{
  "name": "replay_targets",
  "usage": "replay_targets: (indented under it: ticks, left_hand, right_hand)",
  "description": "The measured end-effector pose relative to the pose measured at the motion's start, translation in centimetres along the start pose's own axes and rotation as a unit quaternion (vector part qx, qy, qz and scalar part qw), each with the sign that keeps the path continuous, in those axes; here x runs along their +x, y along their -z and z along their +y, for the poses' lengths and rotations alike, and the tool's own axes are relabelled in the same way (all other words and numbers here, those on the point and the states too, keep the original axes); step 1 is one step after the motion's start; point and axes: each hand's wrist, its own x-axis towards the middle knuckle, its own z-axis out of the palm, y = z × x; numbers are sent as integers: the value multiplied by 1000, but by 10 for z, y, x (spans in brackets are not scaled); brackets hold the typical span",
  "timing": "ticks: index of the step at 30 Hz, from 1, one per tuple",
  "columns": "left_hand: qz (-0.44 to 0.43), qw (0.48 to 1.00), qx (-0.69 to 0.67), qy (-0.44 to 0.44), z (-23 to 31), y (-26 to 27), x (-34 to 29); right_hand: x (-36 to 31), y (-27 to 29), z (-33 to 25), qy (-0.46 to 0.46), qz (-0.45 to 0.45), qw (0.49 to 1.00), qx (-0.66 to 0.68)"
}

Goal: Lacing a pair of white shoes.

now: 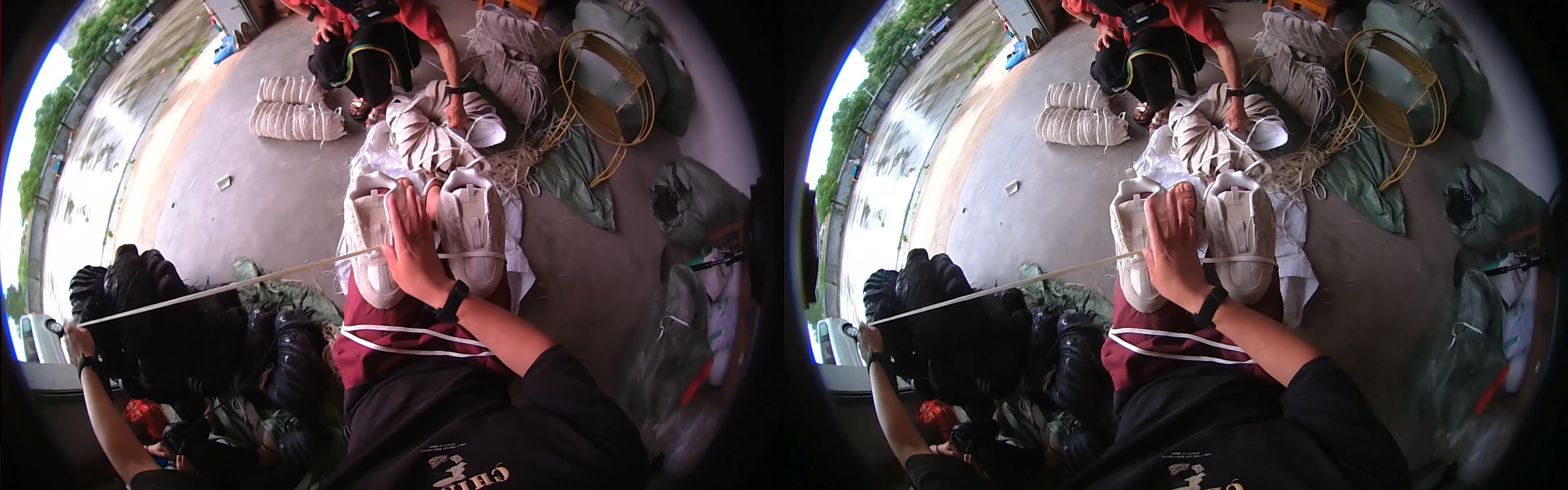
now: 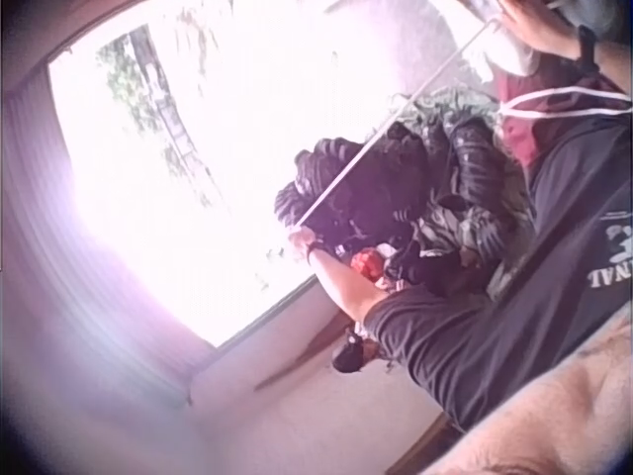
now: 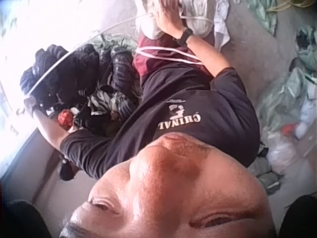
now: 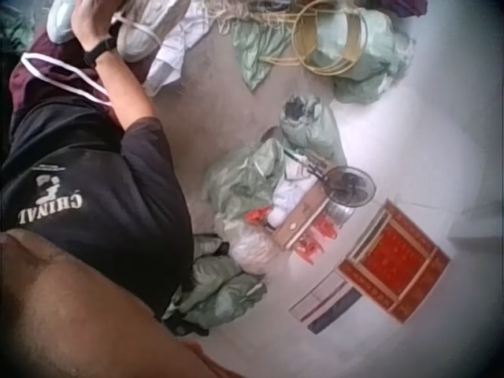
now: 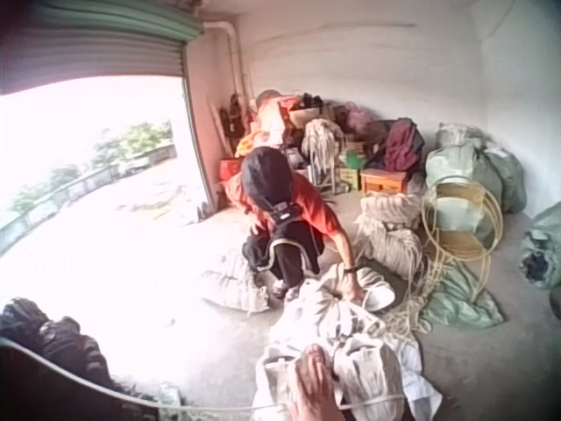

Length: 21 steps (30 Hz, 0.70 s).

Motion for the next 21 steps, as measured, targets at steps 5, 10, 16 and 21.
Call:
replay_targets:
  ticks: [5,10,16,21]
  left_hand:
    - [46,998,-51,12,3,-11,15]
    - [74,993,-89,39,-6,2,30]
    - [153,962,-224,-23,85,-2,3]
    - [161,867,-375,-285,225,62,-124]
  right_hand:
    - [7,1,3,105,-72,990,-60]
    - [9,-4,-2,118,-88,988,47]
    - [7,22,-25,106,-141,977,121]
    - [7,86,-97,165,-240,907,306]
